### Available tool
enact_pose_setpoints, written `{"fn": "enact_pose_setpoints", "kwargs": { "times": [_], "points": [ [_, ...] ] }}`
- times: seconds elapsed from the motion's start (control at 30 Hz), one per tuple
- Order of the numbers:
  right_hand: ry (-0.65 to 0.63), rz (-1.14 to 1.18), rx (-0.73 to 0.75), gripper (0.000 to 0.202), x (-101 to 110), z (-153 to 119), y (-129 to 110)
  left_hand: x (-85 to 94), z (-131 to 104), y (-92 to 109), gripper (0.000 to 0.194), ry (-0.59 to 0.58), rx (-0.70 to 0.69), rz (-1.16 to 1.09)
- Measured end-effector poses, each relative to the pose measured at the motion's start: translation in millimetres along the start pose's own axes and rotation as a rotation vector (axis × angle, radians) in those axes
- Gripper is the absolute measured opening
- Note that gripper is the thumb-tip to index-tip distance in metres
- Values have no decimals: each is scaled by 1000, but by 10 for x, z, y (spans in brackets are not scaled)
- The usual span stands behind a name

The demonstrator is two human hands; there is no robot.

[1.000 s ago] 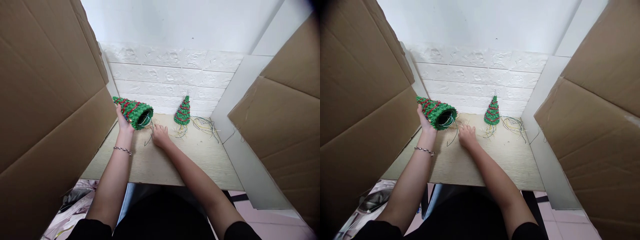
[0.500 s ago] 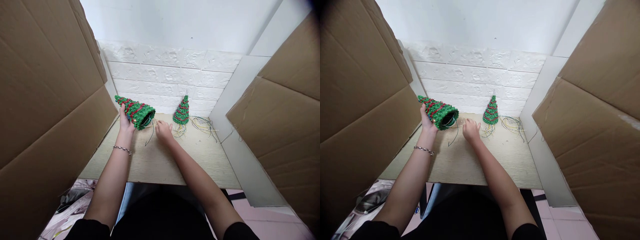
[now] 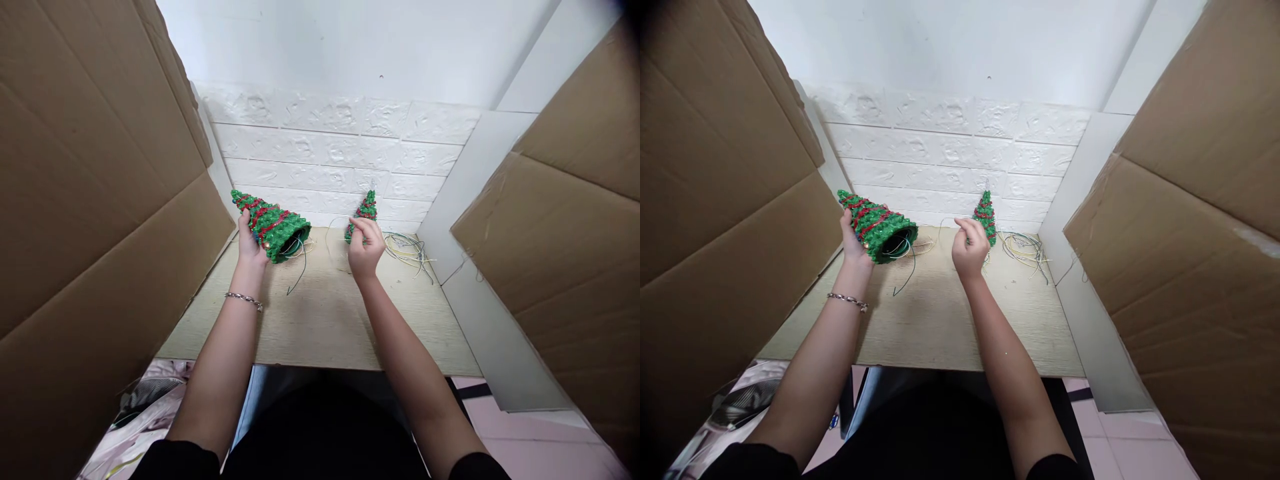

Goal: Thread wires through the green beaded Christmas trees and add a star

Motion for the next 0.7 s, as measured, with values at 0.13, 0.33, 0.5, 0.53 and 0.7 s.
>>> {"fn": "enact_pose_setpoints", "kwargs": {
  "times": [0.13, 0.33, 0.5, 0.53, 0.7],
  "points": [
    [-75, 19, -92, 34, -8, 18, 22, 5, 7, -5, 45, 8, 20, -23],
    [-775, -252, 85, 31, -266, -256, 29, 32, 51, -11, 40, 32, -43, -12],
    [-1087, -511, 159, 31, -336, -463, 19, 47, 67, -33, 45, 21, -33, 26],
    [-1121, -527, 148, 33, -333, -468, 7, 51, 70, -34, 46, 27, -33, 29],
    [-1448, -459, 77, 49, -321, -562, -84, 57, 76, -32, 45, 41, -42, 40]
  ]
}}
Point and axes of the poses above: each hand's wrist, its own z-axis towards the middle knuckle, its own x-axis out of the back of the hand, y = z × x, the point moved 3 cm from there along z, towards the middle knuckle, and after that the axes turned 14 degrees about y, right-handed, at the moved point
